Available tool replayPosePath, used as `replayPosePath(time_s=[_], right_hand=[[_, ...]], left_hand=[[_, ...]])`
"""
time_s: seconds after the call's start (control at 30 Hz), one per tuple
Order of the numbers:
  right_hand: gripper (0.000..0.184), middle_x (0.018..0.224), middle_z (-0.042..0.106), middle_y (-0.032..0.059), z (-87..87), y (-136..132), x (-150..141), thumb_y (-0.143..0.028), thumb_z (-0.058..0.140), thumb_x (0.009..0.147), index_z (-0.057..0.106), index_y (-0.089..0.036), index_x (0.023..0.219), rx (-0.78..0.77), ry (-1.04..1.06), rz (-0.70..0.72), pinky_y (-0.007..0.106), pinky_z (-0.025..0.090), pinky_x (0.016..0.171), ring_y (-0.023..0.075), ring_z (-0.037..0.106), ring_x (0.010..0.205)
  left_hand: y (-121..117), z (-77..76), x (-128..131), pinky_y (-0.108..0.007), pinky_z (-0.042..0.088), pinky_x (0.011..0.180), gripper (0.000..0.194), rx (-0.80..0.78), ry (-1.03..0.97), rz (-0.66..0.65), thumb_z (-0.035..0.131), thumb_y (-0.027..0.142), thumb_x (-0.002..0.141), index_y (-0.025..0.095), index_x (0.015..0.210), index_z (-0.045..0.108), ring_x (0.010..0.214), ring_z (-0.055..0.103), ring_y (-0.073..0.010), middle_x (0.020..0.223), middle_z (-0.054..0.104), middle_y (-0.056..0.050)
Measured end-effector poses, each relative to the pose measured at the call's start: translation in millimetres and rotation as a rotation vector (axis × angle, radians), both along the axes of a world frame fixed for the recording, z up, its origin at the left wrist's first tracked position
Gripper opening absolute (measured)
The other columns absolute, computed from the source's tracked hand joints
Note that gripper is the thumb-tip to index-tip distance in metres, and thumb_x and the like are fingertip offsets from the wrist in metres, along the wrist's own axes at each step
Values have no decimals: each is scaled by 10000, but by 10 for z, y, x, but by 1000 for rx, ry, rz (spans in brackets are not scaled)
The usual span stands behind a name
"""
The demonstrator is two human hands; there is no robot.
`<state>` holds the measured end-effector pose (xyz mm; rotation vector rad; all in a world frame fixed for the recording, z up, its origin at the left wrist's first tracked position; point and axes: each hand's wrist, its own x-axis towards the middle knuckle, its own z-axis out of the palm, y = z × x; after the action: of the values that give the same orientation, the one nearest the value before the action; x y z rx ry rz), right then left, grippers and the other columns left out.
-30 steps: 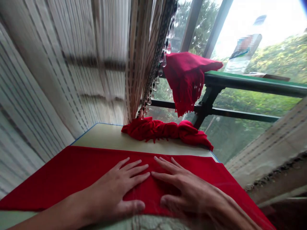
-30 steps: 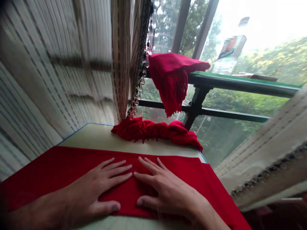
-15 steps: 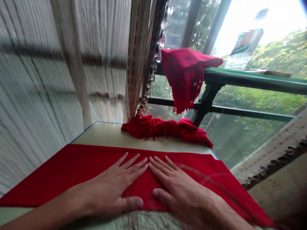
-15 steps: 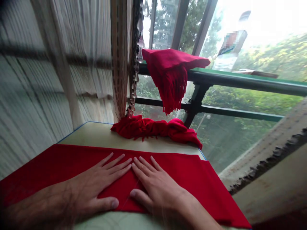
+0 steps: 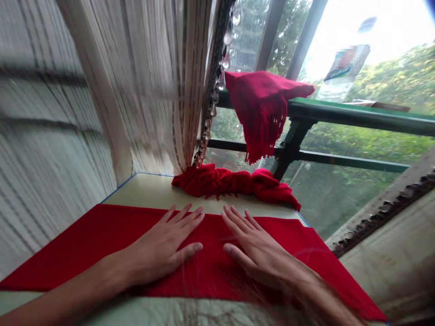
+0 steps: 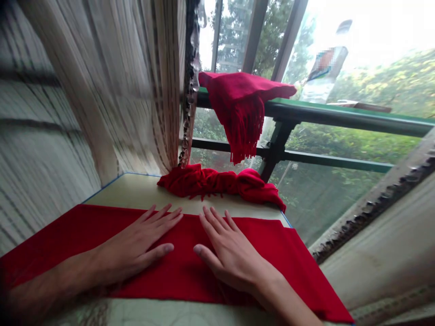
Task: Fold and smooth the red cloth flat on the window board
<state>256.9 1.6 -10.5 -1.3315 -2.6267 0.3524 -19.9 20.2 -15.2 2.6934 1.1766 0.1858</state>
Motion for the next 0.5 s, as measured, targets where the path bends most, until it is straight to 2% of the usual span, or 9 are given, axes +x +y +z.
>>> replayPosePath(time_s=[0.13,0.3,0.5], right_hand=[[713,1647,109,80,-90,31,45,-608,279,1013,153,-185,1572,-56,-57,-28,517,82,1259,236,66,1526],[793,1646,78,76,20,-13,-1,-644,391,970,150,-188,1572,-101,-48,-2,514,79,1258,257,50,1525],[707,1646,84,24,27,-129,-254,-545,407,998,112,-255,1571,-158,36,259,508,30,1255,218,40,1526]], left_hand=[[32,-77,-8,-536,69,1235,739,-59,50,41,342,679,993,289,1593,161,1528,86,-295,1648,149,-19],[3,-23,-22,-550,62,1231,872,-93,75,20,386,767,924,284,1594,106,1526,63,-314,1652,102,-42],[-8,20,-19,-559,36,1228,1048,-127,95,3,442,860,818,259,1596,77,1525,25,-327,1652,61,-62]])
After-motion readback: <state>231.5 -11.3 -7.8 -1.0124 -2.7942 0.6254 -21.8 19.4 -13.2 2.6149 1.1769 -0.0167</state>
